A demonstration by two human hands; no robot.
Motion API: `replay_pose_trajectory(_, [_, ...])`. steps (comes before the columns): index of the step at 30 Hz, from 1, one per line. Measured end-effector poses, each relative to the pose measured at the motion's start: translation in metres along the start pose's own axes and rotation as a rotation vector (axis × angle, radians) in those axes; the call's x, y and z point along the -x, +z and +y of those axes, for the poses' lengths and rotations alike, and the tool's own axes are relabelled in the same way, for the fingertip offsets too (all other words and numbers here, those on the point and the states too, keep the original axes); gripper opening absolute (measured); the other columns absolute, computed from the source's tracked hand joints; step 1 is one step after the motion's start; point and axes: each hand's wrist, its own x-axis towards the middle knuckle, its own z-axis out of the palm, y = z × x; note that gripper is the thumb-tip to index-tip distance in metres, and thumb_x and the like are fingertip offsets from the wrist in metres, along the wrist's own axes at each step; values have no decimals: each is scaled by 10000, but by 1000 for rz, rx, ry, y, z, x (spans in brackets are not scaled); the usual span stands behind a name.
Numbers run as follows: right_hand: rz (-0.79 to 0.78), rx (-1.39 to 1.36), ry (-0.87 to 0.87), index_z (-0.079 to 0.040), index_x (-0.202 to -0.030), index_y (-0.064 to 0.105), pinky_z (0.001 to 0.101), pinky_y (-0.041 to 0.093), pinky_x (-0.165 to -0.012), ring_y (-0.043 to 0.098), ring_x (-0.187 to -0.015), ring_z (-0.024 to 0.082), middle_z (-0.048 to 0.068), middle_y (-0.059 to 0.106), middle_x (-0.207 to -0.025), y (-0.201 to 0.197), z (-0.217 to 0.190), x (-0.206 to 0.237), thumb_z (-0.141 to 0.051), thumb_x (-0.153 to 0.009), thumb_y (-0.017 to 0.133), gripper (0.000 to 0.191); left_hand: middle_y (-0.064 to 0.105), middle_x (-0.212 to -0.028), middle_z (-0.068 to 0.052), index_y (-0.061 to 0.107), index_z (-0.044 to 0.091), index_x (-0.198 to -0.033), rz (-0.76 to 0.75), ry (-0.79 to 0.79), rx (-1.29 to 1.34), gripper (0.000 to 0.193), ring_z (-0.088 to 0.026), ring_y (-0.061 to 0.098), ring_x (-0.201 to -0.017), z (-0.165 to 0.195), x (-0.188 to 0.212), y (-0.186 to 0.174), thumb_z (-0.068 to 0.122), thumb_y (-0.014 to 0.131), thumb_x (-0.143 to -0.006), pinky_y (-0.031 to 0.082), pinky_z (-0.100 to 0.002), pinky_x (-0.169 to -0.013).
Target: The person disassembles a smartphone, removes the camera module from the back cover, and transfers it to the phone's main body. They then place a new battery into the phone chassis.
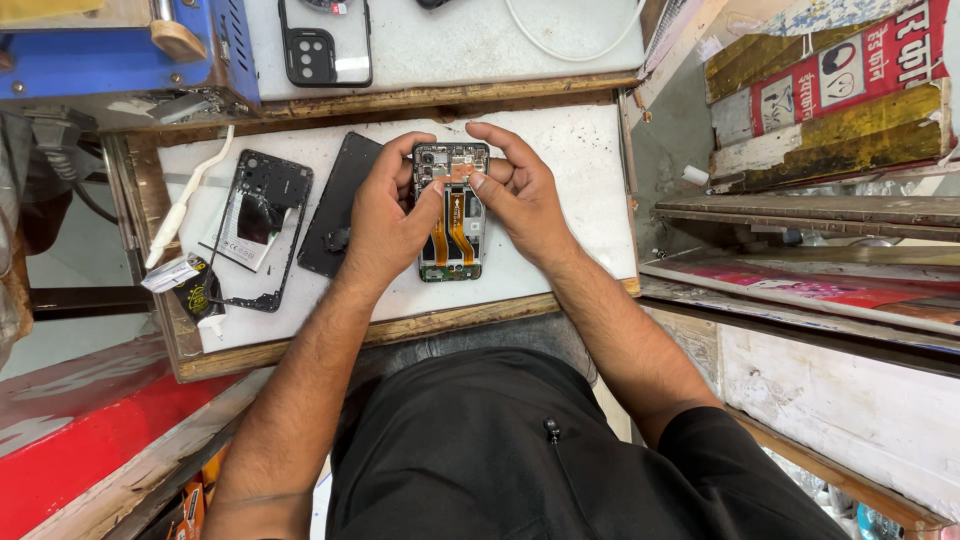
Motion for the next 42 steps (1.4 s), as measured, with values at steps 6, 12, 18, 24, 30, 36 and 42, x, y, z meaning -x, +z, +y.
replay_pose_trajectory(6, [3,4,9,-24,-1558,389,298,608,-919,739,-1037,154,166,774,-1117,0,1,0,-57,-1067,602,536,736,-1072,-80,484,27,-1413,38,23,-24,424,-79,701,-974,1,2,4,2,611,-1009,577,-234,-827])
replay_pose_trajectory(12, [-5,-6,15,-24,-1558,391,302,607,-915,739,-1034,157,164,772,-1114,0,1,0,-59,-1062,601,540,747,-1059,-85,500,30,-1398,55,-27,-52,418,-93,717,-953,6,3,4,6,619,-998,584,-237,-796])
replay_pose_trajectory(18, [-10,-38,24,-27,-1558,388,301,595,-954,733,-1066,156,162,772,-1132,1,-1,0,-68,-1064,600,539,704,-1173,-123,389,23,-1518,-10,72,-36,597,-146,685,-1109,8,9,2,-1,656,-985,557,-280,-944])
replay_pose_trajectory(24, [-18,-34,24,-33,-1568,394,303,592,-942,730,-1048,156,171,766,-1125,0,-2,0,-66,-1072,601,538,634,-1291,-137,416,53,-1519,16,61,-9,585,-145,667,-1159,0,4,8,2,669,-994,577,-292,-965])
replay_pose_trajectory(30, [-18,-44,33,-36,-1561,387,304,592,-967,732,-1056,153,160,772,-1135,1,-2,2,-67,-1066,598,538,665,-1190,-93,474,62,-1464,41,21,97,554,-121,675,-1087,-3,2,10,-18,671,-952,573,-273,-926])
replay_pose_trajectory(36, [-37,-65,19,-36,-1578,387,287,574,-951,716,-1033,138,151,767,-1111,-2,3,1,-57,-1071,603,551,653,-1090,-60,533,51,-1317,111,41,80,426,-85,657,-983,-3,0,18,-28,685,-927,549,-240,-837])
replay_pose_trajectory(42, [-32,-27,22,-40,-1575,387,293,586,-1001,732,-1059,138,125,782,-1113,-1,2,-1,-62,-1065,607,556,691,-1068,-39,519,51,-1304,21,31,82,391,-62,676,-986,1,-6,8,42,705,-961,565,-219,-827])
